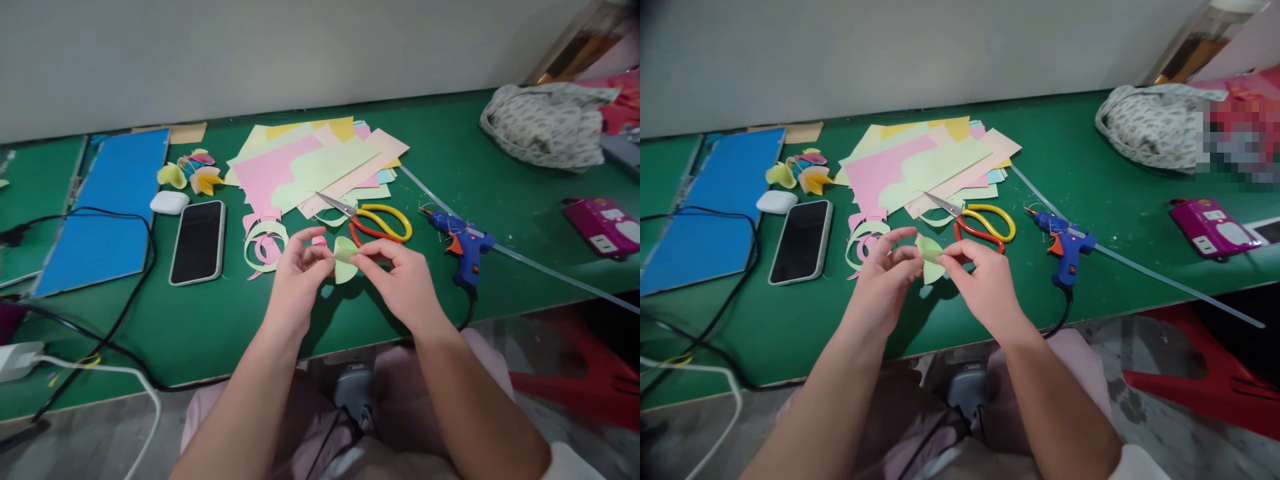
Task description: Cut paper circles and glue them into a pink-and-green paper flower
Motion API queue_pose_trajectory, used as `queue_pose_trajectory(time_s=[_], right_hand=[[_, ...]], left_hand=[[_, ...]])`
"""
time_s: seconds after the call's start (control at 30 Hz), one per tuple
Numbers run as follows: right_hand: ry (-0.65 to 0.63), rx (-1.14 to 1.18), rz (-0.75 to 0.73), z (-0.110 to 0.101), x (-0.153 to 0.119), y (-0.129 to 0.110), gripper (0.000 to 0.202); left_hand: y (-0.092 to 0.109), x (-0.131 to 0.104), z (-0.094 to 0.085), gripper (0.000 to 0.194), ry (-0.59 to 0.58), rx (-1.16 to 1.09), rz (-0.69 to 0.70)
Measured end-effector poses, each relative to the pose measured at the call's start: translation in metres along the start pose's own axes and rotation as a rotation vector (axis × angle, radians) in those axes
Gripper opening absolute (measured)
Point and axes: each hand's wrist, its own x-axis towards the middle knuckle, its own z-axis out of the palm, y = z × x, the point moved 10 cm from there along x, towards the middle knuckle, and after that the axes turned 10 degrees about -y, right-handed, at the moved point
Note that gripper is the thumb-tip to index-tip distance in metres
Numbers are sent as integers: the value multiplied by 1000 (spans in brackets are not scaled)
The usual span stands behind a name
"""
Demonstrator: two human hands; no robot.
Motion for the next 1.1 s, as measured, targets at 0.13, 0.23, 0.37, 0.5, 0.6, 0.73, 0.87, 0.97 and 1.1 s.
queue_pose_trajectory(time_s=[0.13,0.23,0.37,0.5,0.6,0.73,0.87,0.97,1.1], right_hand=[[6,-4,-7,-1,0,0,6],[5,-5,-7,-2,1,2,7],[-7,-3,-19,-1,1,1,5],[-16,0,-37,1,1,-1,5],[-14,15,-34,2,2,0,5],[-21,28,-24,3,2,1,4],[-28,30,-21,4,2,2,4],[-36,56,-7,5,2,6,4],[-38,90,-42,3,1,4,14]], left_hand=[[-5,0,1,42,-22,-46,-45],[5,0,4,50,-58,55,5],[14,-2,9,51,-70,195,72],[10,-2,10,47,-68,179,79],[10,-2,9,41,-50,151,86],[10,-2,13,41,-73,142,72],[14,-3,10,40,-37,132,106],[12,-3,8,39,-21,110,97],[5,-1,-1,38,24,28,63]])
